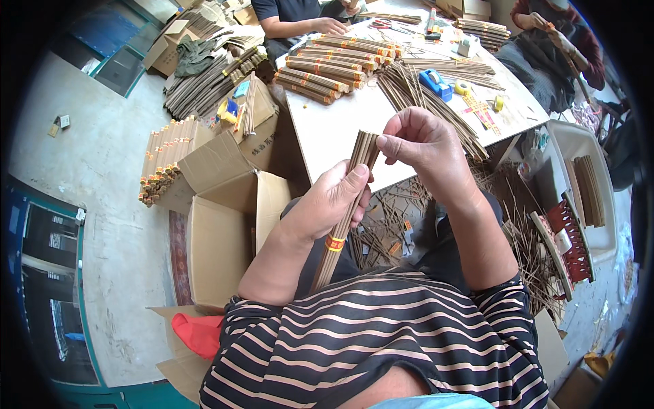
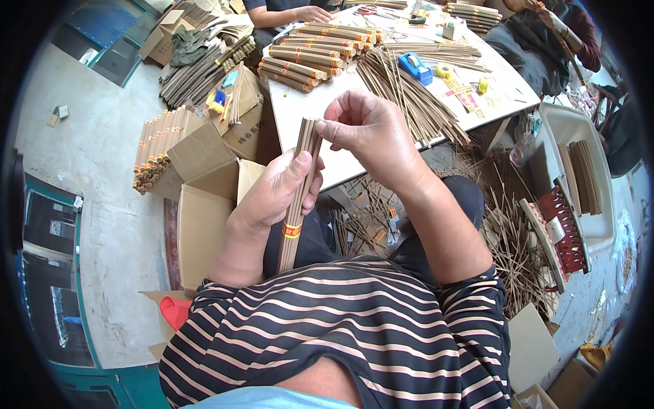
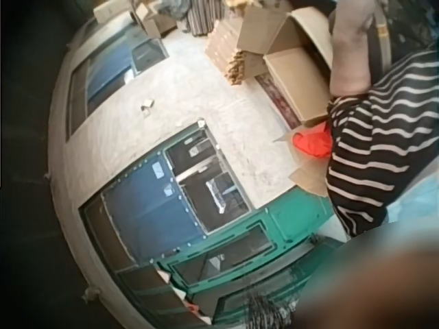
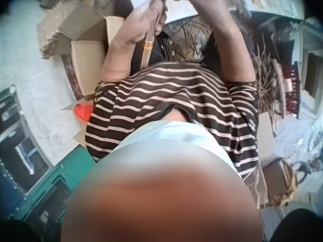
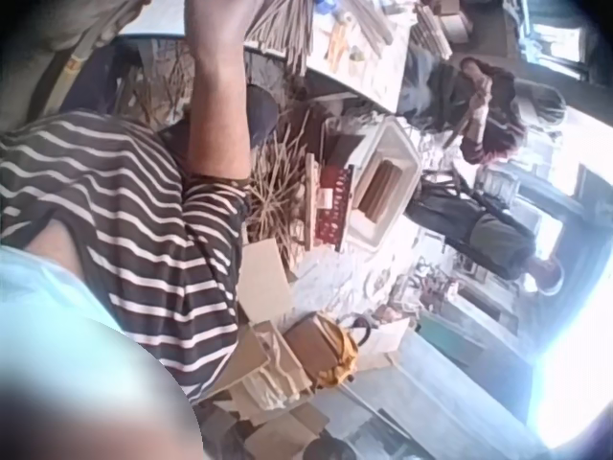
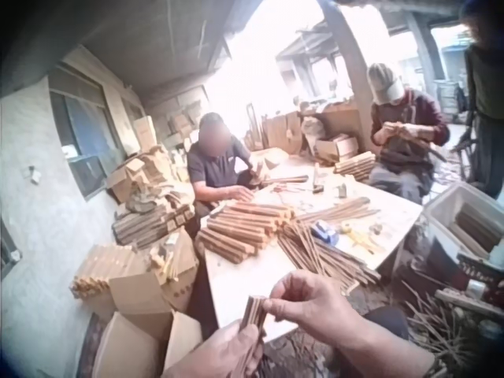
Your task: The person gathers thin wooden sticks from a table, aligns them into a bundle, and secures the bundle with a small orange paper band. The person then places the finished bundle into a nearby cardboard box.
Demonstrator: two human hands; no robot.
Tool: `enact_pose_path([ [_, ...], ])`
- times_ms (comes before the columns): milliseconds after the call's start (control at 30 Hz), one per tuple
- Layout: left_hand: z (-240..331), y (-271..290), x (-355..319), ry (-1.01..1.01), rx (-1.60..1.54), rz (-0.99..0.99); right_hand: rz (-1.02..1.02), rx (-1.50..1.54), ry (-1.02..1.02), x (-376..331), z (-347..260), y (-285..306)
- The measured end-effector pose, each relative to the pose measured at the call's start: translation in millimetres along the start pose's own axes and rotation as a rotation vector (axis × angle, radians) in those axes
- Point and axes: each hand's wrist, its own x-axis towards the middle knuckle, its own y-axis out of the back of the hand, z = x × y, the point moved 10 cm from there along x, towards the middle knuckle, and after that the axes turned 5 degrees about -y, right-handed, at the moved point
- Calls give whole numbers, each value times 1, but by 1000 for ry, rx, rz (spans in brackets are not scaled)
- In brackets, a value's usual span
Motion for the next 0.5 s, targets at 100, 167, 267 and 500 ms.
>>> enact_pose_path([
  [100, -5, 2, 1, 6, 11, 28, -11, -43, -33, 2, 0, 0],
  [167, -5, 3, 1, 4, 26, 37, -7, -112, -51, 4, -1, 1],
  [267, -5, 2, 2, 10, 37, 37, 12, -155, -67, 6, -2, 3],
  [500, -11, 2, 4, 16, 23, 24, 14, -220, -110, 8, 2, 5],
])
